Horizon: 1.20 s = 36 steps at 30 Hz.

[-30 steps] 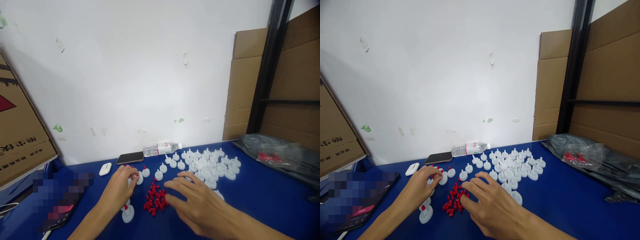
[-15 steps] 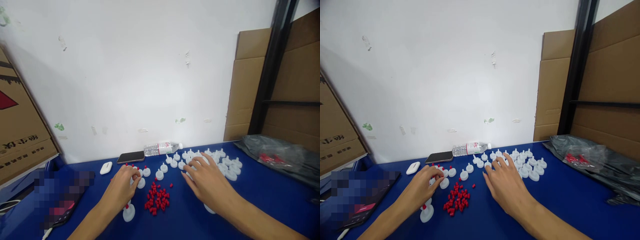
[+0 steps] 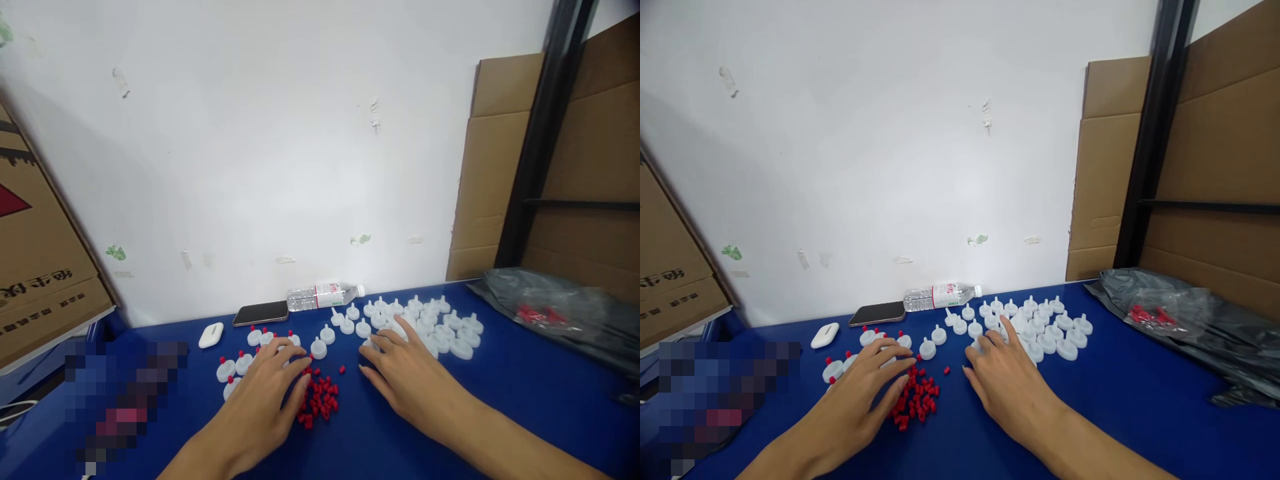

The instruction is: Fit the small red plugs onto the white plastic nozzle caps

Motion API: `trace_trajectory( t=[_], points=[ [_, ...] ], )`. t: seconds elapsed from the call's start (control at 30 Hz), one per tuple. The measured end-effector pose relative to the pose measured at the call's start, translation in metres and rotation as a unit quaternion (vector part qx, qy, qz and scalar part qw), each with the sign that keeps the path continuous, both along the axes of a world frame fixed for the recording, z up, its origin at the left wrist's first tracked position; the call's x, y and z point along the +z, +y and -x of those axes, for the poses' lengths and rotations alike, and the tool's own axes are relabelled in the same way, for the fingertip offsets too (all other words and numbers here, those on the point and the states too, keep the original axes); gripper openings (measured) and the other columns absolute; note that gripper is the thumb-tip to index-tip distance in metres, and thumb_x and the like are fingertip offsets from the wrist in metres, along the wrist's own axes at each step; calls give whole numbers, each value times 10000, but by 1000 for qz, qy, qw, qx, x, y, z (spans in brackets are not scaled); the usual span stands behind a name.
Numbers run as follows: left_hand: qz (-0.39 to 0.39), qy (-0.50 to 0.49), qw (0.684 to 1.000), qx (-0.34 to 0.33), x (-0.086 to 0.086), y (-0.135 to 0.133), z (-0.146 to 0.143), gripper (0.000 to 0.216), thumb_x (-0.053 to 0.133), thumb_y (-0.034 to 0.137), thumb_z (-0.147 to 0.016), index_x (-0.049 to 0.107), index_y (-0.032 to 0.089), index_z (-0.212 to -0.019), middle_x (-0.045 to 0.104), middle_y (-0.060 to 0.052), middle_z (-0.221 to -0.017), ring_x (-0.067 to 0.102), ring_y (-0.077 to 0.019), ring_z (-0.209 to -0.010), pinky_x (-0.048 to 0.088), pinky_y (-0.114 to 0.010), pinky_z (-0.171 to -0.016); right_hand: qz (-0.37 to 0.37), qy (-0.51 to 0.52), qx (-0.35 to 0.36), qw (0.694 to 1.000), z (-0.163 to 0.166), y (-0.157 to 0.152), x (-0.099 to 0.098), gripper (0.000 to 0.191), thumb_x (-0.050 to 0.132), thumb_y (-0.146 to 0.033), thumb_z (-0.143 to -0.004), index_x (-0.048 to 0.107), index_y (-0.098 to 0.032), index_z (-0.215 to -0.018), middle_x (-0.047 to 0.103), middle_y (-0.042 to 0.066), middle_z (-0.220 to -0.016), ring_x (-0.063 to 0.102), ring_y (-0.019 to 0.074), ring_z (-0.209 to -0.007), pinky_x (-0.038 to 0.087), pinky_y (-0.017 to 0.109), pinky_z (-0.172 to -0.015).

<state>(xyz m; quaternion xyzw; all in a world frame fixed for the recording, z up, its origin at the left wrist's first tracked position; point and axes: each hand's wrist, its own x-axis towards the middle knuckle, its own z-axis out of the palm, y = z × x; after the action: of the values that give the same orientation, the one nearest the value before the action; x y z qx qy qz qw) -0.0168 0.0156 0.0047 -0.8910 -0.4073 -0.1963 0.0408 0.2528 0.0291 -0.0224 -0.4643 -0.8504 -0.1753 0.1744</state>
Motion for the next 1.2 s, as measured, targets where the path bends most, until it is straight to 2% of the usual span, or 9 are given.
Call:
trace_trajectory(
  t=[0.07,0.13,0.3,0.47,0.7,0.97,1.2],
  points=[
    [-6,22,1000,-14,-4,-2,0,333,456,216,-1040,628,225,-1325,665,-71,-1310,510,-296,-1303,484,-531,-1083,-2,-3,0,1000,0,1,-3,138,588,-296,-966,700,-222,-998,727,75,-985,670,277,-1032,301,612,-1145],
    [-12,44,999,-24,-8,-2,0,361,434,197,-1042,599,215,-1363,656,-70,-1350,495,-303,-1335,475,-544,-1096,0,-10,1,1000,0,2,-6,144,586,-297,-967,692,-209,-1009,727,74,-939,676,275,-1022,292,610,-1152],
    [-27,64,997,-30,-16,1,1,396,414,189,-1047,552,196,-1418,640,-72,-1396,486,-312,-1365,452,-564,-1118,-14,-16,11,1000,-1,5,-7,133,586,-295,-965,673,-197,-943,725,67,-842,686,272,-1010,274,592,-1167],
    [-19,55,998,-26,-13,2,1,379,441,189,-1037,578,200,-1391,657,-73,-1369,540,-288,-1299,494,-511,-1081,-17,-18,17,1000,0,5,-7,131,578,-276,-963,659,-199,-895,718,56,-814,693,264,-978,283,588,-1162],
    [19,37,999,-22,-6,1,-1,374,401,170,-1043,583,191,-1369,667,-83,-1306,572,-262,-1193,523,-473,-1035,8,-27,10,1000,0,4,-7,151,550,-272,-977,666,-183,-938,720,68,-850,682,264,-1007,265,603,-1174],
    [30,33,998,33,-14,16,9,457,378,11,-944,651,167,-1276,714,-107,-1179,631,-278,-1106,541,-492,-969,-1,-34,11,999,1,2,-6,159,554,-285,-982,670,-179,-959,717,74,-861,686,263,-993,282,600,-1171],
    [40,21,996,75,-20,26,15,325,483,43,-919,731,217,-1035,737,-72,-1020,681,-263,-961,577,-398,-804,0,-29,17,999,1,2,-4,91,614,-260,-949,661,-187,-925,713,57,-828,693,255,-940,304,585,-1161]
  ],
)
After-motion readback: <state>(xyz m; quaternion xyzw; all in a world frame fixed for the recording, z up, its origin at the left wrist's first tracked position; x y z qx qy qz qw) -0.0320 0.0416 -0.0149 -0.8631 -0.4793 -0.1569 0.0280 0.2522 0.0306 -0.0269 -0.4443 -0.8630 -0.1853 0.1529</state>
